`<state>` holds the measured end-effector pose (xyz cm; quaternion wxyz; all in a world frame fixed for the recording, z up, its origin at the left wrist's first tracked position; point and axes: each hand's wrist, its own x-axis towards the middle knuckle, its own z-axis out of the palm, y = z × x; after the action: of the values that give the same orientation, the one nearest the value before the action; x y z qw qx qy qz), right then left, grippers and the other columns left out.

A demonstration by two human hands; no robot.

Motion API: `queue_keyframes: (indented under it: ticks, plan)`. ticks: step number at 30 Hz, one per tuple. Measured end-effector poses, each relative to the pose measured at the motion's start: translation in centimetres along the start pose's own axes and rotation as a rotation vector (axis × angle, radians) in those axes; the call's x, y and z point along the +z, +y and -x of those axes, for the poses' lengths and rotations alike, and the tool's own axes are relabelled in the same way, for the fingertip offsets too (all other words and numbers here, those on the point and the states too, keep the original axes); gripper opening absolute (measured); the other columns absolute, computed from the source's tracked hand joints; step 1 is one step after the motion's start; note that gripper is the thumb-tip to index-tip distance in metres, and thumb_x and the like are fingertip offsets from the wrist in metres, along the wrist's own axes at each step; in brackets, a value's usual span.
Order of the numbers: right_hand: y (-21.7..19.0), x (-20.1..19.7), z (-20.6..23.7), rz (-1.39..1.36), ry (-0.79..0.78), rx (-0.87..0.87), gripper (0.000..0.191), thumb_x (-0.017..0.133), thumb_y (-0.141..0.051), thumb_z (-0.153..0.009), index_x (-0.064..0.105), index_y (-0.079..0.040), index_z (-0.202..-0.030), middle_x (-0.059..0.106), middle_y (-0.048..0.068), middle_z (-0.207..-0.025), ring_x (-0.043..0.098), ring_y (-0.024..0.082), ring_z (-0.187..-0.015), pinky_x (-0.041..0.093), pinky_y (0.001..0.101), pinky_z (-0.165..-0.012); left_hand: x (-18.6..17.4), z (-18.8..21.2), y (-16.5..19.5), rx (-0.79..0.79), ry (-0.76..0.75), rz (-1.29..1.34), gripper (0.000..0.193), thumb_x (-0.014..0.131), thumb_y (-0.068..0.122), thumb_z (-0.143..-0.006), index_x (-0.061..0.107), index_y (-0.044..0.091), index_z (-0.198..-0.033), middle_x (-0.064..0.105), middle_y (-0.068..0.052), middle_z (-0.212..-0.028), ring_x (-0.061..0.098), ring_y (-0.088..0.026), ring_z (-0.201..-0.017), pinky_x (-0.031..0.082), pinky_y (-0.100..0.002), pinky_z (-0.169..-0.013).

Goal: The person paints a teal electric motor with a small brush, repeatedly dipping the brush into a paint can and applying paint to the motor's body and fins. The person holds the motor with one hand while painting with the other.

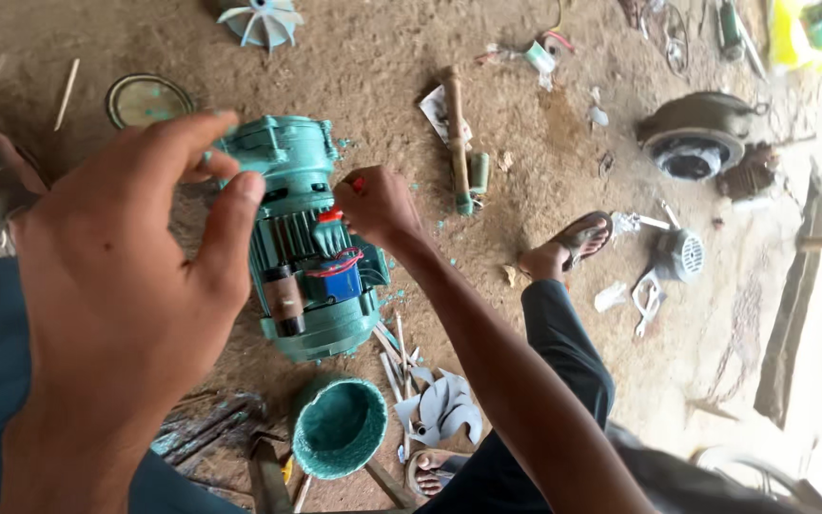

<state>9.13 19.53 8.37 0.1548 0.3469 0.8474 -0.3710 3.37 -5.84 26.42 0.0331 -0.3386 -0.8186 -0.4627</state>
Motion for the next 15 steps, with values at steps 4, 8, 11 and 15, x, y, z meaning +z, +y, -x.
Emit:
queue_keyframes:
  ticks: [4,8,11,15]
  plan:
    - [0.9,0.4,-0.2,-0.231,0.063,-0.075,0.025,0.061,-0.020,-0.099,0.078,-0.002,-0.099,0.078,0.011,-0.077,0.072,0.013,-0.060,0.061,0.0288,-0.054,0.5,0.6,0.1,-0.023,0.045,0.007,0.026,0.074,0.008,-0.096,0.069,-0.003,-0.119,0.075,-0.015,-0.099,0.073,-0.030,-0.086,0.055,-0.041,-0.073]
    - [1.7,-0.3,-1.4,-0.592,0.034,-0.064,0.018,0.067,-0.013,-0.099,0.073,0.003,-0.106,0.070,0.014,-0.078,0.065,0.015,-0.056,0.054,0.0306,-0.048,1.3,0.5,-0.3,0.038,0.108,0.080,0.024,0.072,0.012,-0.107,0.067,0.001,-0.128,0.076,-0.012,-0.105,0.075,-0.024,-0.096,0.059,-0.039,-0.087]
    - [1.8,-1.9,-1.1,-0.356,0.073,-0.104,0.024,0.060,-0.016,-0.100,0.076,0.002,-0.101,0.078,0.009,-0.081,0.072,0.011,-0.061,0.060,0.0265,-0.053,2.0,0.2,-0.6,0.037,0.160,0.087,0.025,0.071,0.009,-0.103,0.067,0.002,-0.127,0.075,-0.012,-0.103,0.075,-0.023,-0.091,0.060,-0.038,-0.083]
    - [1.7,-3.6,0.2,-0.298,0.131,-0.059,0.023,0.062,-0.017,-0.101,0.076,0.000,-0.105,0.075,0.011,-0.076,0.068,0.013,-0.058,0.056,0.0278,-0.052,2.5,0.7,-0.8,0.063,0.187,0.065,0.024,0.072,0.007,-0.100,0.066,0.002,-0.123,0.074,-0.013,-0.101,0.073,-0.027,-0.091,0.057,-0.043,-0.085]
